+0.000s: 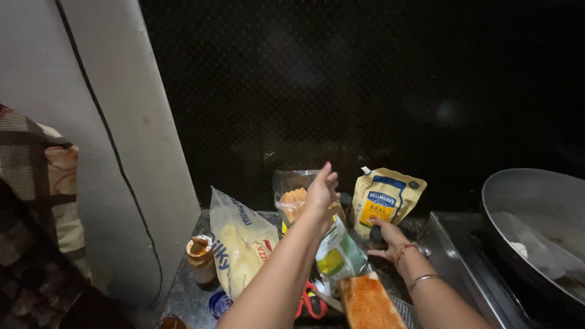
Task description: Assembling and seasoning bread slices with cheese and sauce on a baking tray.
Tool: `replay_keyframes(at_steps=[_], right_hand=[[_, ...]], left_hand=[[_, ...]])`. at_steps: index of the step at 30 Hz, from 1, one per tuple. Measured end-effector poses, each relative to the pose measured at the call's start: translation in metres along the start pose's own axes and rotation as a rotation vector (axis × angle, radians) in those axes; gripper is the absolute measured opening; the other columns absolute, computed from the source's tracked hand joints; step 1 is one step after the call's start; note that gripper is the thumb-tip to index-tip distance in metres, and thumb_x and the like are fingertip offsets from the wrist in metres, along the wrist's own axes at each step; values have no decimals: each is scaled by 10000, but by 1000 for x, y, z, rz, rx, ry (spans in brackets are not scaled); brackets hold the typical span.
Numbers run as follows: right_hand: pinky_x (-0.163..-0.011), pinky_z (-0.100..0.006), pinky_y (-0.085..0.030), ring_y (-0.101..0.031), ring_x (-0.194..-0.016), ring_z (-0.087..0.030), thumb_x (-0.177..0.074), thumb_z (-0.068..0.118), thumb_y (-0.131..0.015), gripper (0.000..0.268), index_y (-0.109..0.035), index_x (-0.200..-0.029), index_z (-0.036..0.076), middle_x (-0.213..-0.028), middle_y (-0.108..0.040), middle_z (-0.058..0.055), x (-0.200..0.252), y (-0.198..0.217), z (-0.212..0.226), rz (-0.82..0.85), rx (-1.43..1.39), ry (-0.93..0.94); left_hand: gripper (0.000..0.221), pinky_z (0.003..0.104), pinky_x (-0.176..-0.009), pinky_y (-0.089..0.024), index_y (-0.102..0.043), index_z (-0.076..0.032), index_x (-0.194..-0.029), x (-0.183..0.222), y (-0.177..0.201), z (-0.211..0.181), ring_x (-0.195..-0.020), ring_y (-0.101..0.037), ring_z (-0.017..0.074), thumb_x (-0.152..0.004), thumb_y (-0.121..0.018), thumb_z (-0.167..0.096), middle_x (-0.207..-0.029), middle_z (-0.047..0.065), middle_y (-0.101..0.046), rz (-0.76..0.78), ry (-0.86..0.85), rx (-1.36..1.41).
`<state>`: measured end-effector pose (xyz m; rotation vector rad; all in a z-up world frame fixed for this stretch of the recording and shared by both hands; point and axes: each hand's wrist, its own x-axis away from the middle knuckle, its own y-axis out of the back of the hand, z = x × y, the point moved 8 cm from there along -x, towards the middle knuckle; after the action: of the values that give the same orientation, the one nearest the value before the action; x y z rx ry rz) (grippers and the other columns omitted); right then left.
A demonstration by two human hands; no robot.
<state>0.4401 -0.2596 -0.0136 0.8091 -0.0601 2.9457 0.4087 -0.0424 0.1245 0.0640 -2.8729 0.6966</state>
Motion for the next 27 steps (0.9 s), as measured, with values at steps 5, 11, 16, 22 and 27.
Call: replay_keyframes(at_steps=[5, 11, 16, 22, 27], right_hand=[[-812, -568, -638, -604, -1172, -384, -942, 377, -670, 532, -607, -1411, 133, -1419, -586, -154, -43, 17, 7, -18, 165, 44], [-849, -492, -641, -749, -986, -349, -838, 445, -779, 569, -732, -1264, 72, -1227, -737, -184, 4, 15, 71, -228, 971, 267], [-952, -434, -585, -716, -1106, -301, -823, 506, -736, 561, -788, -1195, 89, -1242, -766, -144, 73, -21, 121, -398, 1364, 454], [-1091, -456, -414, -483, -1340, -368, -786, 460, -823, 736, -589, -1371, 78, -1425, -541, -204, 52, -79, 138, -120, 1139, 1015], [-1118, -414, -440, -530, -1311, -337, -852, 214, -675, 598, -550, -1437, 215, -1391, -539, -135, 49, -112, 127, 70, 1127, 966]], left_hand=[[868, 588, -1153, -297, -474, -92, -1522, -11, -9, 15, -1189, -500, 236, -880, -489, -676, -1628, 121, -403, 18, 36, 13], [867, 589, -1169, -271, -482, -61, -1502, -24, -9, 20, -1320, -476, 309, -878, -484, -663, -1620, 148, -402, -2, 39, 7], [895, 497, -1202, -210, -518, -22, -1484, -139, 20, 61, -1431, -345, 268, -872, -560, -673, -1603, 199, -413, -55, -23, 27], [873, 503, -1172, -291, -586, 25, -1371, -169, 33, 44, -1426, -412, 343, -835, -598, -664, -1516, 230, -523, -131, -89, -19], [831, 540, -1179, -287, -515, 10, -1413, -158, 24, 46, -1462, -358, 342, -877, -625, -616, -1569, 222, -428, -59, -4, 218]])
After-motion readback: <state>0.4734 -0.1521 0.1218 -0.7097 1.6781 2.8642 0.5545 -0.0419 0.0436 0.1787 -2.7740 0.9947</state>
